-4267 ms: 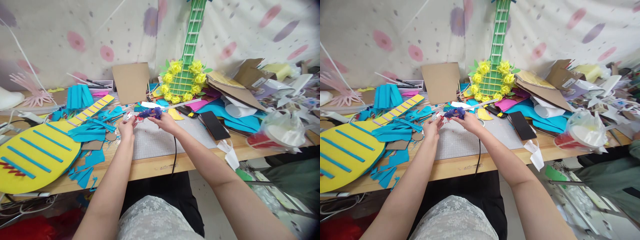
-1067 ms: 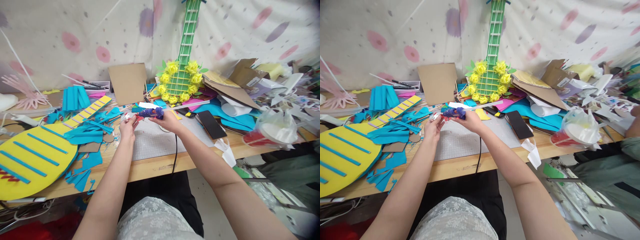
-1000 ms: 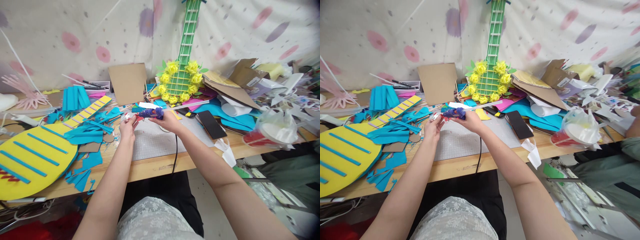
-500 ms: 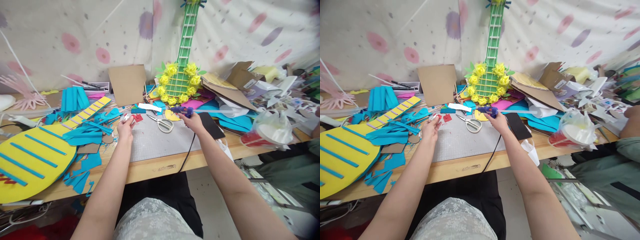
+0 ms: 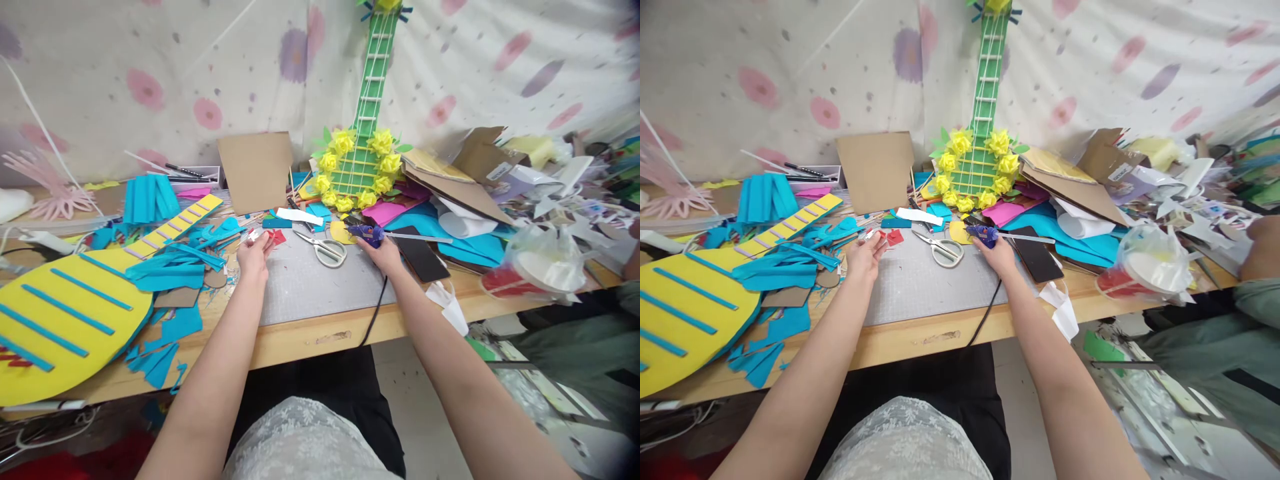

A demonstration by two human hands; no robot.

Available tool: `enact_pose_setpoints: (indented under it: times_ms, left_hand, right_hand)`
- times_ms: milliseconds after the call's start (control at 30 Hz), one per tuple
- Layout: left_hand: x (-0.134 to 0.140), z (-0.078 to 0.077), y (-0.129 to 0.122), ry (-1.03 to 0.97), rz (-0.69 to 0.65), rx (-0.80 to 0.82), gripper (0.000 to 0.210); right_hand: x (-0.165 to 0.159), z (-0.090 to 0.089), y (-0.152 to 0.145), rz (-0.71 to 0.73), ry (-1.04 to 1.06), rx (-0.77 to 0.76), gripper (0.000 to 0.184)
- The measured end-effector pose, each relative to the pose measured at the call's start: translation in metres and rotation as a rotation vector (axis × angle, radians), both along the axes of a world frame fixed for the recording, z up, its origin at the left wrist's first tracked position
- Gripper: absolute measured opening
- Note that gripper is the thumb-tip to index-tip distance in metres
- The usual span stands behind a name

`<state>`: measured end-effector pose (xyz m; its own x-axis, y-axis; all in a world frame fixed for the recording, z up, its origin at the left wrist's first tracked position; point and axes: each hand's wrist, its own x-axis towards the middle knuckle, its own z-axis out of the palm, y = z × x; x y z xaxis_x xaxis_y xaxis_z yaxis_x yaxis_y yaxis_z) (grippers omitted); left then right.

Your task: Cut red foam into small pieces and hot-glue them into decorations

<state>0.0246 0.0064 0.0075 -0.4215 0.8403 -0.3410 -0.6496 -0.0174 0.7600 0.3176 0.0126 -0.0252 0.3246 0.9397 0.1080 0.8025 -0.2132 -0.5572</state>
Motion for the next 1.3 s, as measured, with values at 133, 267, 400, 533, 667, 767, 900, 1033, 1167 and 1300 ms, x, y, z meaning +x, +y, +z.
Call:
enact_pose_setpoints:
  times_ms: [133,267,400,533,667,767,900,1033,1167,1300]
  left_hand:
    - [0.001,-0.001,0.001,0.022,-0.009,0.003,0.029]
    - [0.002,-0.003,0.004,0.027,-0.01,-0.008,0.028]
    - [0.006,-0.002,0.003,0.017,-0.01,0.005,0.031]
    - [0.008,0.003,0.0,0.003,-0.008,0.011,0.038]
    - [0.004,0.007,-0.001,0.008,-0.005,0.018,0.042]
    - [0.001,0.006,0.0,0.012,-0.007,0.022,0.042]
    - [-0.001,0.0,0.001,-0.004,0.004,0.057,0.041]
    - [-0.002,-0.004,0.001,0.006,-0.002,0.071,0.045]
    - [-0.001,-0.005,0.001,0.026,0.025,0.063,0.046]
    - [0.001,-0.005,0.0,0.076,0.041,0.055,0.047]
  right_hand:
    - [0.001,-0.001,-0.015,-0.106,-0.131,0.211,0.058]
    - [-0.026,0.004,-0.036,-0.114,-0.204,0.261,0.046]
    - [-0.082,0.024,-0.035,0.295,-0.088,0.227,0.032]
    - [-0.142,0.046,-0.012,0.594,0.279,0.139,0.021]
    - [-0.179,0.047,0.007,0.71,0.506,-0.028,0.03]
    - [-0.191,0.04,0.013,0.706,0.609,-0.041,0.029]
    - [-0.197,0.037,0.016,0.675,0.681,-0.02,0.016]
    - [-0.201,0.038,0.017,0.621,0.614,-0.023,0.011]
    - [-0.203,0.041,0.011,0.557,0.442,0.017,0.01]
    - [-0.201,0.046,0.004,0.539,0.302,0.054,0.009]
